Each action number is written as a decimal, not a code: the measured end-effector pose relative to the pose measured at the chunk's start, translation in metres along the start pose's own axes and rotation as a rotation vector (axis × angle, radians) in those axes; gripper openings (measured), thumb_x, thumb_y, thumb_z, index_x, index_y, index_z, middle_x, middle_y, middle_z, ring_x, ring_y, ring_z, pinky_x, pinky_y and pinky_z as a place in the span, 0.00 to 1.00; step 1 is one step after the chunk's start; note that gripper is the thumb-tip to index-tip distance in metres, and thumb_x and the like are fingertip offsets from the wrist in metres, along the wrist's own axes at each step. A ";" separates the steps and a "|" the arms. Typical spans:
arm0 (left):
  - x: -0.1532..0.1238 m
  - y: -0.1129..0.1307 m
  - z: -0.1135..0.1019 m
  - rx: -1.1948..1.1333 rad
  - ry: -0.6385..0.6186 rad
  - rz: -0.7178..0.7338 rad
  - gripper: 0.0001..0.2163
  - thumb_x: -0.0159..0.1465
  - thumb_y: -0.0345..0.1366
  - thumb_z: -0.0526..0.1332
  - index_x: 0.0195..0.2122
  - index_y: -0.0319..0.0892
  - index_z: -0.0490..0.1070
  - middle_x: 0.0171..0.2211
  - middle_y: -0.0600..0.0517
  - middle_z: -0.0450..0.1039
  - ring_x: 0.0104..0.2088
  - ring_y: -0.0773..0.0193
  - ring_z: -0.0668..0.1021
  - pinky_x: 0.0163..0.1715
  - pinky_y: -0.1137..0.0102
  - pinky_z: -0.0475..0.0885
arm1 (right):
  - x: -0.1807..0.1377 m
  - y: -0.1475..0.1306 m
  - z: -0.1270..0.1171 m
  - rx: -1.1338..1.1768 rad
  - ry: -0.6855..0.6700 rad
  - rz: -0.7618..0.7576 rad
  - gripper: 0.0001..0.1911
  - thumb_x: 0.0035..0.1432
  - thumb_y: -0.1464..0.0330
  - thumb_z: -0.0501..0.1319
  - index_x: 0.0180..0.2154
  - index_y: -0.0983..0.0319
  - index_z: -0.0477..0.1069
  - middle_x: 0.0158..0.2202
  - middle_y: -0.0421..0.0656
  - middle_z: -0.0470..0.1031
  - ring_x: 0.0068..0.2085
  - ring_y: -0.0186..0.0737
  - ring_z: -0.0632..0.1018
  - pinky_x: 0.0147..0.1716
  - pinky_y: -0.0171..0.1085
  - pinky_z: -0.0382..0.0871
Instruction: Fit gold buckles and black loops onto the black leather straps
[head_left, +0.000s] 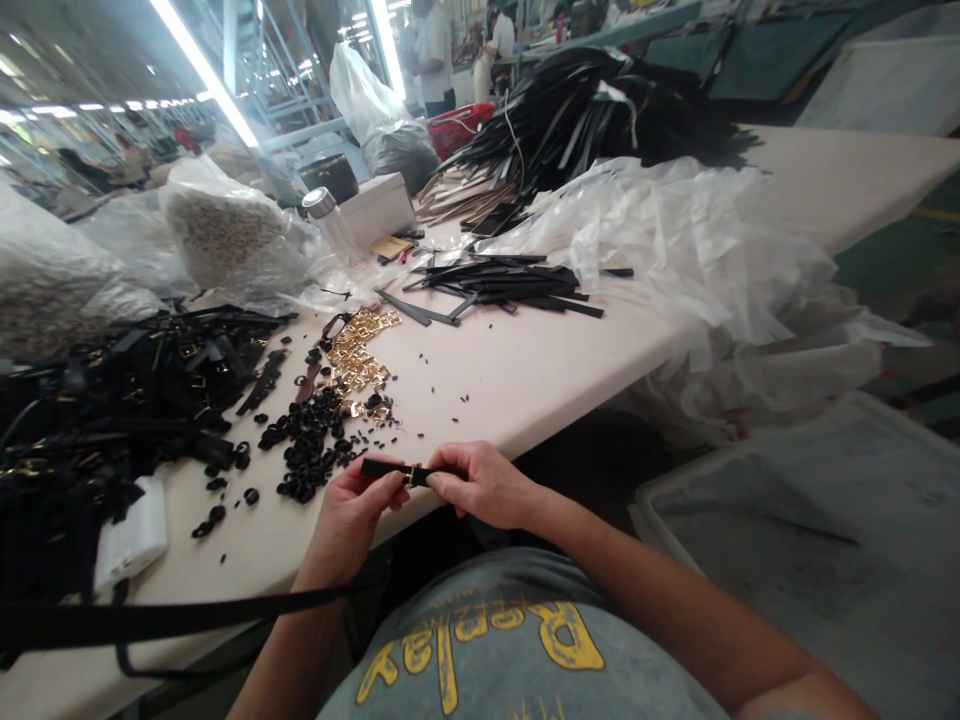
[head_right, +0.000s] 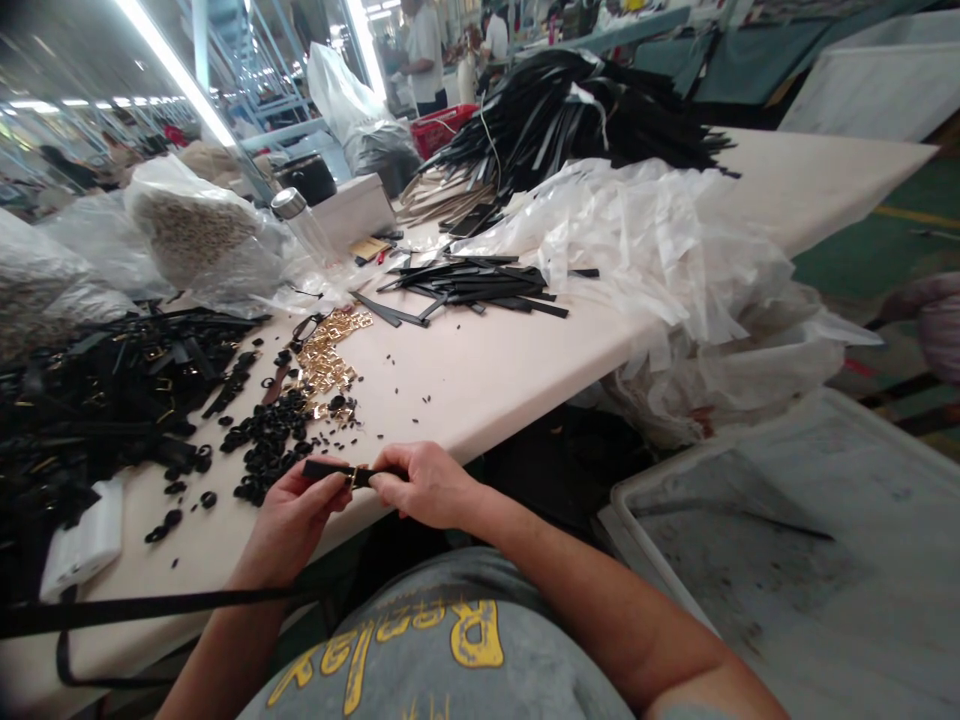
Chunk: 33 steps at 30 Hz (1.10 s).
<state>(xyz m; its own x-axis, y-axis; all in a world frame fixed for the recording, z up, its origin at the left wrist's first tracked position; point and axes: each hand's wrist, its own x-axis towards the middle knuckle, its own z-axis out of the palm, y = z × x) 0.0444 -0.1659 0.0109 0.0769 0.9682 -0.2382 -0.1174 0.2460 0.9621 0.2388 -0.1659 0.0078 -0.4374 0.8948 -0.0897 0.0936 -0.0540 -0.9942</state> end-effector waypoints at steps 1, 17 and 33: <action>0.000 0.000 0.000 0.003 -0.007 -0.015 0.10 0.52 0.37 0.72 0.31 0.38 0.75 0.20 0.55 0.73 0.22 0.71 0.73 0.24 0.77 0.67 | 0.000 0.000 0.000 -0.064 0.027 -0.029 0.05 0.56 0.72 0.57 0.31 0.64 0.71 0.21 0.34 0.66 0.20 0.28 0.67 0.20 0.28 0.59; 0.002 -0.001 0.015 0.257 0.006 0.058 0.09 0.54 0.39 0.69 0.31 0.39 0.76 0.21 0.53 0.74 0.24 0.67 0.73 0.27 0.73 0.70 | 0.005 0.013 0.009 -0.126 0.164 -0.102 0.06 0.57 0.70 0.58 0.32 0.63 0.75 0.26 0.37 0.74 0.27 0.30 0.70 0.28 0.29 0.61; -0.014 0.007 0.004 0.285 -0.197 0.034 0.15 0.60 0.40 0.65 0.47 0.43 0.78 0.40 0.47 0.79 0.37 0.59 0.79 0.41 0.67 0.74 | 0.002 0.003 0.005 -0.140 0.121 -0.125 0.03 0.52 0.71 0.61 0.28 0.64 0.73 0.24 0.36 0.70 0.26 0.30 0.67 0.27 0.29 0.59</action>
<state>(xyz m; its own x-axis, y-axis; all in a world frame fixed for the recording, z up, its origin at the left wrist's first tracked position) 0.0465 -0.1777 0.0214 0.2708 0.9412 -0.2022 0.1561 0.1643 0.9740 0.2335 -0.1668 0.0047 -0.3438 0.9377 0.0498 0.1721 0.1150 -0.9783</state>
